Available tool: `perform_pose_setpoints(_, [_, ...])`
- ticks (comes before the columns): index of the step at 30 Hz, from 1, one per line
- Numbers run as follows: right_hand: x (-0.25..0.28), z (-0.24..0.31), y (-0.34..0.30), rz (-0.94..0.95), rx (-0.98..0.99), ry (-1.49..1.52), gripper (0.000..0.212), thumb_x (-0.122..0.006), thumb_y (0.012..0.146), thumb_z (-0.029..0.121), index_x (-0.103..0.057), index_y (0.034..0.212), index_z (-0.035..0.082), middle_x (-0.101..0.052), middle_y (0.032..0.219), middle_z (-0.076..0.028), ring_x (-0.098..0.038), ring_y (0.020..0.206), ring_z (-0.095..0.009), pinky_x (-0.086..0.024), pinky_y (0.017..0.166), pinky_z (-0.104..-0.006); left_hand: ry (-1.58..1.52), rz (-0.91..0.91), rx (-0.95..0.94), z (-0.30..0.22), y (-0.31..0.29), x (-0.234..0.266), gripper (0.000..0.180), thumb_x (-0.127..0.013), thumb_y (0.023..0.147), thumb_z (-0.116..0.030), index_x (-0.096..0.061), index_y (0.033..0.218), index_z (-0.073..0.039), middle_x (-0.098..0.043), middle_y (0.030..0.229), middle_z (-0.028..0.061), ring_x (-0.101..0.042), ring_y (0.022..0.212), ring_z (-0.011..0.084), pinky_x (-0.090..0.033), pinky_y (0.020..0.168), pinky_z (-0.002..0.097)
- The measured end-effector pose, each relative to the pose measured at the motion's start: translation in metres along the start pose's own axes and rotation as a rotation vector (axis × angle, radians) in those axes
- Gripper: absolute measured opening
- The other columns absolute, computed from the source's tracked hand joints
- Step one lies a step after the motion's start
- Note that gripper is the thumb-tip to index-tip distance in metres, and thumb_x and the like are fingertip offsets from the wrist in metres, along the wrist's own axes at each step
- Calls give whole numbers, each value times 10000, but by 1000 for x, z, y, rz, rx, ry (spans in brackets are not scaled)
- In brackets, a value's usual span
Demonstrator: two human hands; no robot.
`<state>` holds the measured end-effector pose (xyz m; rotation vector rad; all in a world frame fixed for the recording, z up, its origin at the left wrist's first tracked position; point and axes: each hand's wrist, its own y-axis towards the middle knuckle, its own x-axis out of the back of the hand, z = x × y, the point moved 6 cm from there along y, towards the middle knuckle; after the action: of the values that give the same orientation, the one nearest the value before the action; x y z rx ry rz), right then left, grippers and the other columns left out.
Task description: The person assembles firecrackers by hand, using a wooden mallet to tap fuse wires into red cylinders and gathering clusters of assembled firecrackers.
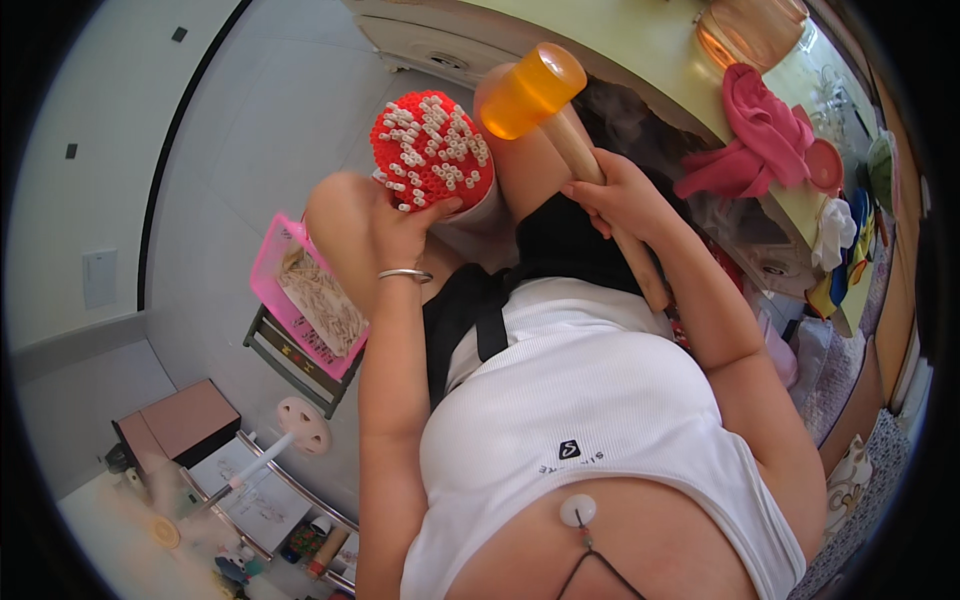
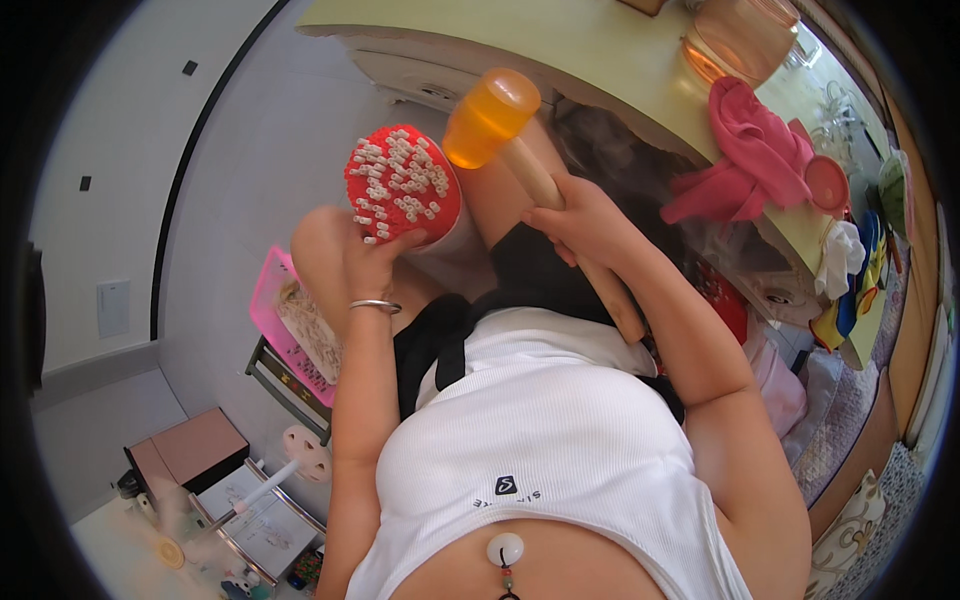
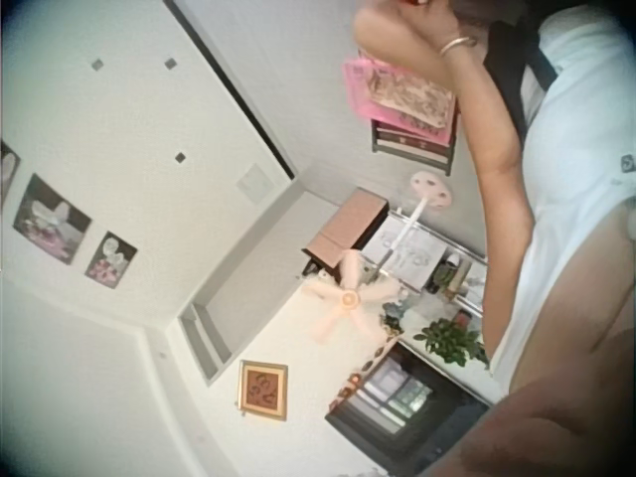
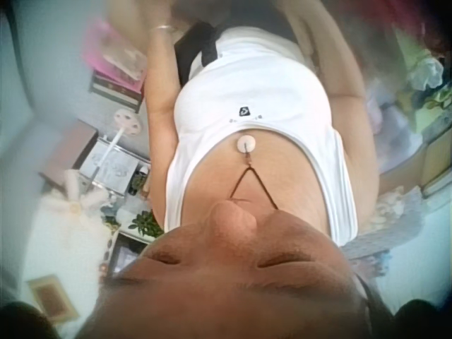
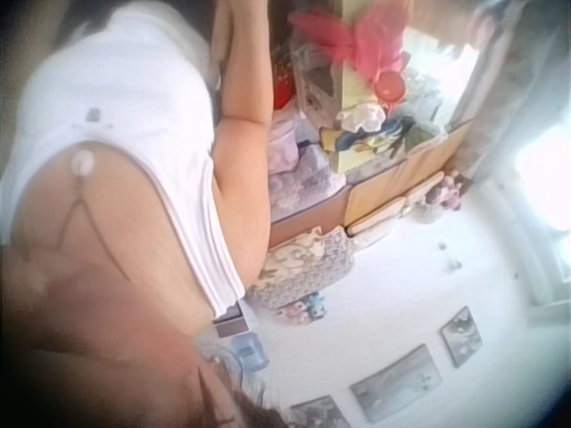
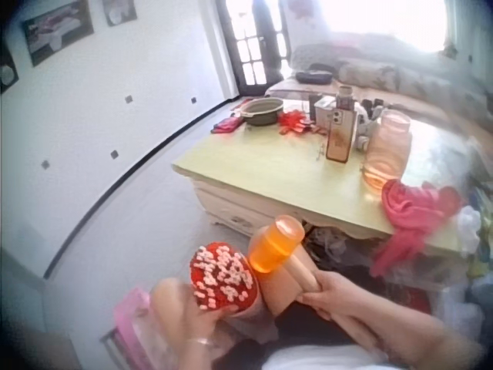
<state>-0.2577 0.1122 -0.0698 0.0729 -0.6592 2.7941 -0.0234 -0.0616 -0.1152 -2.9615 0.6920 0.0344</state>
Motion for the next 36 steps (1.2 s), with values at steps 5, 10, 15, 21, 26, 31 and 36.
perform_pose_setpoints(5, [2, -8, 3, 43, 3, 101, 194, -664, 932, 149, -502, 936, 43, -504, 653, 1, -499, 420, -96, -416, 377, -246, -53, 70, 22, -4, -2, -6, 586, -845, 644, 66, -643, 1188, -23, -710, 1112, 55, -666, 1026, 188, -515, 924, 333])
perform_pose_setpoints(10, [2, -13, 4, 32, -11, 125, 192, -661, 932, 147, -502, 943, 41, -507, 653, -3, -499, 418, -97, -416, 373, -247, -74, 67, 46, -4, -1, -5, 624, -859, 612, 96, -613, 1179, 6, -704, 1117, 89, -680, 1013, 213, -563, 885, 340])
perform_pose_setpoints(15, [2, -18, 5, 33, -20, 166, 187, -657, 933, 145, -508, 962, 36, -508, 650, -4, -498, 416, -98, -416, 373, -248, -75, -1, -10, -5, -5, -7, 640, -883, 600, 81, -597, 1169, 13, -703, 1102, 97, -685, 991, 217, -576, 865, 335])
perform_pose_setpoints(21, [3, -16, 4, 17, -23, 157, 182, -650, 934, 142, -508, 971, 35, -514, 653, -5, -498, 417, -98, -418, 376, -248, 274, -217, -142, -3, -19, -3, 592, -944, 629, -93, -584, 1086, 16, -700, 1016, 88, -673, 915, 193, -543, 816, 308])
perform_pose_setpoints(26, [3, -17, 3, 29, -10, 162, 185, -651, 934, 146, -507, 969, 36, -516, 655, -6, -497, 420, -97, -421, 380, -248, 389, -313, -179, -18, -38, -11, 549, -955, 642, -155, -576, 1001, 15, -680, 934, 68, -643, 829, 165, -531, 770, 301])
perform_pose_setpoints(31, [2, -14, 2, 18, -36, 139, 192, -652, 934, 152, -504, 975, 36, -518, 655, -5, -497, 420, -96, -425, 383, -246, 300, -347, -158, -7, -50, 1, 420, -896, 717, -77, -592, 988, 25, -676, 887, 57, -629, 784, 143, -526, 724, 278])
perform_pose_setpoints(36, [1, -11, 2, 21, -19, 150, 190, -652, 934, 150, -505, 975, 37, -523, 655, -5, -499, 419, -95, -424, 383, -247, 307, -328, -237, 5, -54, 16, 259, -835, 770, -14, -637, 935, 9, -676, 850, 55, -625, 752, 134, -519, 693, 269])
